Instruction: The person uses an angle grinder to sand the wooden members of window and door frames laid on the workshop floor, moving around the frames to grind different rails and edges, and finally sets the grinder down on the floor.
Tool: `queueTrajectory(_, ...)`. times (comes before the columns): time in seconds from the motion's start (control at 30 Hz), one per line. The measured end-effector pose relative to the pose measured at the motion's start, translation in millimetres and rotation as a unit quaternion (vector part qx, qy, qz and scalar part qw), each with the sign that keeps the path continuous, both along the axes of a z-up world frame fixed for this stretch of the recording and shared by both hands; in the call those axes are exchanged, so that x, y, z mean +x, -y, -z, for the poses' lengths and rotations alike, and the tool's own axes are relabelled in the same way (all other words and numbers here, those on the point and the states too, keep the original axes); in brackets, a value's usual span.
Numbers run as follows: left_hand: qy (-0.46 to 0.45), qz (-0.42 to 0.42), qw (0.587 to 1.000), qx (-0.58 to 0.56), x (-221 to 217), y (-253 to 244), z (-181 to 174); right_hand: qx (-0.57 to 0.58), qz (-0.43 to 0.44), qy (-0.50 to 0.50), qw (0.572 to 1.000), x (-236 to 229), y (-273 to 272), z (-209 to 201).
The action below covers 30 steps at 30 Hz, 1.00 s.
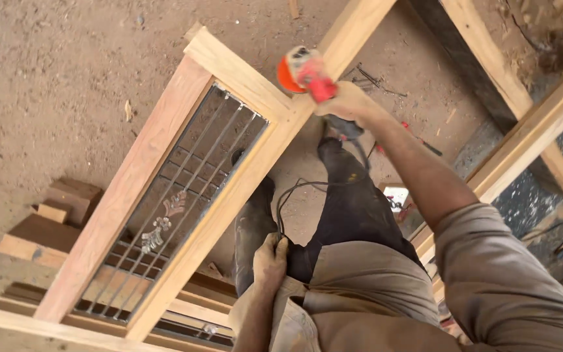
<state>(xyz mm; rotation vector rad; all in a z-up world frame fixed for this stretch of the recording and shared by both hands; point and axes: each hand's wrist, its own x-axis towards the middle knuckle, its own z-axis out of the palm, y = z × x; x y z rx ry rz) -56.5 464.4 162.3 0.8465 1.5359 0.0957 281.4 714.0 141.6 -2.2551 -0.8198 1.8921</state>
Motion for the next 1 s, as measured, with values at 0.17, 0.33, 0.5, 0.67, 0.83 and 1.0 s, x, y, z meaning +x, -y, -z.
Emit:
queueTrajectory(0.17,-0.021,0.075,0.995,0.058,78.0,-4.0,-14.3,-0.030,-0.229,0.079,0.970,81.7,2.7,48.2)
queueTrajectory(0.33,0.039,0.079,0.991,0.103,172.5,-4.2,-18.4,0.025,-0.407,0.090,0.909,104.2,-14.6,79.9)
queueTrajectory(0.5,0.031,0.009,0.998,0.059,223.1,-14.9,-42.3,-0.007,-0.389,0.042,0.920,95.0,-34.1,76.2)
queueTrajectory(0.67,0.083,-0.038,0.996,0.024,231.0,-17.3,-23.6,-0.018,-0.381,0.039,0.924,84.8,-37.4,84.5)
queueTrajectory(0.83,-0.023,0.002,0.999,-0.039,221.1,-40.5,-26.8,-0.039,-0.379,0.024,0.924,73.5,-44.2,58.0)
queueTrajectory(1.0,-0.004,-0.014,0.999,-0.044,243.2,-60.7,-20.6,-0.026,-0.404,0.043,0.914,120.4,-53.7,91.5)
